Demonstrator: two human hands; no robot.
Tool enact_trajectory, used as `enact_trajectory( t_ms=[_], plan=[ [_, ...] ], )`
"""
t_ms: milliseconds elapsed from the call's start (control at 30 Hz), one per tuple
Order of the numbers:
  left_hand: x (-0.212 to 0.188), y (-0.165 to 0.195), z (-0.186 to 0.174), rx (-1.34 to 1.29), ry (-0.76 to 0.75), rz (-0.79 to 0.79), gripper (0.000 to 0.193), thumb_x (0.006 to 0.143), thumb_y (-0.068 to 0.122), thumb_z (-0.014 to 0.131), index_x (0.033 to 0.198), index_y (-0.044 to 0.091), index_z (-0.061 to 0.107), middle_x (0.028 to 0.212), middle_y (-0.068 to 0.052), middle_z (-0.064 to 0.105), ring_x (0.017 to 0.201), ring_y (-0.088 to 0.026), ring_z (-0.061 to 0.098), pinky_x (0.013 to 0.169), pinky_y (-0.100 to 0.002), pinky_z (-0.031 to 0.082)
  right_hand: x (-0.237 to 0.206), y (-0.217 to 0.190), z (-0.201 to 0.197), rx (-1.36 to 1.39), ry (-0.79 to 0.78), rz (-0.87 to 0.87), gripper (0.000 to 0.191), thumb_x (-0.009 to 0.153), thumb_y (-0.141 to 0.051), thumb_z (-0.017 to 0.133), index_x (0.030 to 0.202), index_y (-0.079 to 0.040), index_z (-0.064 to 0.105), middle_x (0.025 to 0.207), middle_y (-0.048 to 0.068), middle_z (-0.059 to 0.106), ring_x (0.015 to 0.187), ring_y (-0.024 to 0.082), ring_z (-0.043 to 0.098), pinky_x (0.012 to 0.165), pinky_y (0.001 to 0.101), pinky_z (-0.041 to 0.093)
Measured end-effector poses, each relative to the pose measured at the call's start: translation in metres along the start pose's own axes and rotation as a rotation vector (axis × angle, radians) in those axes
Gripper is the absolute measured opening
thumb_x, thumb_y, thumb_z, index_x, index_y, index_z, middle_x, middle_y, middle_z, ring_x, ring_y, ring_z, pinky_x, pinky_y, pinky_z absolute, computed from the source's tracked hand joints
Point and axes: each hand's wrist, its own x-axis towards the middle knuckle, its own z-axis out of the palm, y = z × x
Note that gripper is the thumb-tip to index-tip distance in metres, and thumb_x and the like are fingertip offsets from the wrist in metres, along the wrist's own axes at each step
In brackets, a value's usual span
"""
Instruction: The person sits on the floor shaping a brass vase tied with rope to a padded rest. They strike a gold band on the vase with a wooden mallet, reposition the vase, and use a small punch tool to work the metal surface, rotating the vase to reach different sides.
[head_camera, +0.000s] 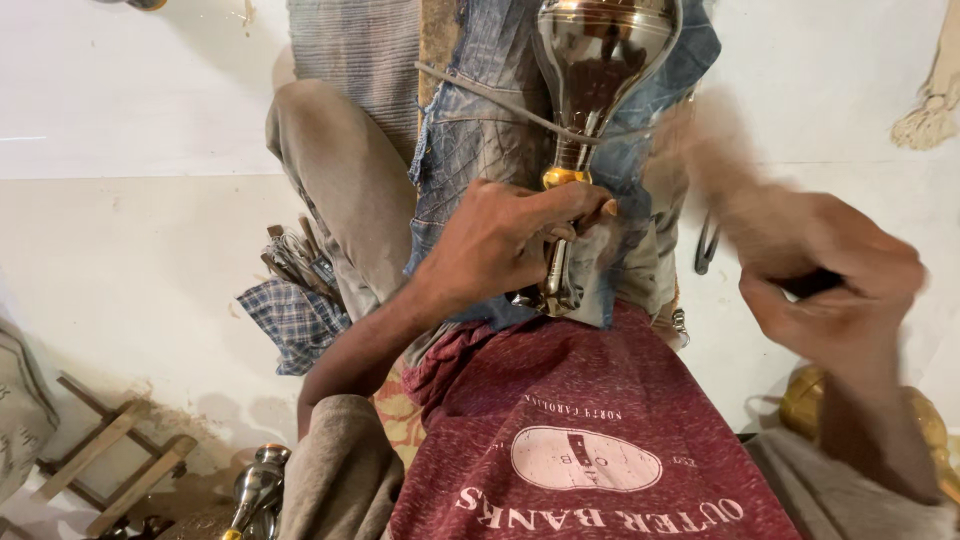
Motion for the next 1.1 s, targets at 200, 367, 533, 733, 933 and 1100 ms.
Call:
enact_trajectory(
  t_ms=[200,367,533,733,933,1100],
  plan=[
    [-0.013,0.004,0.007,-0.059,0.08,-0.096,0.067,0.072,-0.009,0.066,0.136,0.012,0.061,0.097,-0.002,0.081,0.057,-0.009,0.069,0.049,-0.026,0.057,0.061,-0.053,-0.03,-0.127,-0.332,0.106,0.077,0.082,0.007,0.073,0.149,-0.023,0.053,0.126,0.014,0.07,0.088,0.019,0.076,0.075,0.0313,0.064],
    [-0.023,0.02,0.007,-0.098,0.262,-0.163,0.063,0.07,-0.008,0.068,0.131,0.007,0.062,0.097,-0.006,0.079,0.068,-0.014,0.076,0.06,-0.028,0.063,0.08,-0.075,-0.03,-0.172,-0.371,0.135,0.083,0.08,0.007,0.071,0.154,-0.019,0.044,0.126,0.018,0.068,0.094,0.025,0.075,0.086,0.0341,0.065],
    [-0.029,0.032,0.02,-0.15,0.466,-0.24,0.052,0.082,-0.011,0.064,0.131,0.005,0.063,0.111,-0.01,0.077,0.095,-0.021,0.08,0.078,-0.03,0.069,0.095,-0.061,-0.033,-0.147,-0.373,0.243,0.083,0.082,0.003,0.069,0.16,-0.018,0.048,0.113,0.015,0.073,0.088,0.023,0.077,0.08,0.0325,0.066],
    [-0.029,0.054,0.046,-0.201,0.728,-0.391,0.036,0.098,-0.011,0.058,0.129,0.004,0.065,0.098,-0.011,0.077,0.084,-0.015,0.081,0.073,-0.025,0.064,0.135,-0.094,-0.032,-0.17,-0.505,0.118,0.085,0.08,0.009,0.064,0.159,-0.018,0.05,0.106,0.012,0.072,0.079,0.018,0.077,0.067,0.0289,0.062],
    [-0.026,0.065,0.046,-0.139,0.747,-0.345,0.033,0.099,-0.014,0.057,0.125,0.005,0.066,0.101,-0.013,0.077,0.082,-0.013,0.078,0.073,-0.022,0.064,0.133,-0.101,-0.035,-0.315,-0.523,0.098,0.085,0.081,0.009,0.069,0.157,-0.022,0.048,0.103,0.012,0.068,0.071,0.02,0.074,0.061,0.0334,0.06],
    [-0.027,0.054,0.033,-0.053,0.535,-0.238,0.045,0.087,-0.012,0.062,0.128,0.007,0.062,0.103,-0.012,0.078,0.088,-0.02,0.08,0.073,-0.028,0.064,0.106,-0.059,-0.043,-0.437,-0.674,0.082,0.081,0.078,0.007,0.071,0.15,-0.025,0.051,0.114,0.012,0.072,0.078,0.019,0.075,0.061,0.0306,0.062]
  ],
)
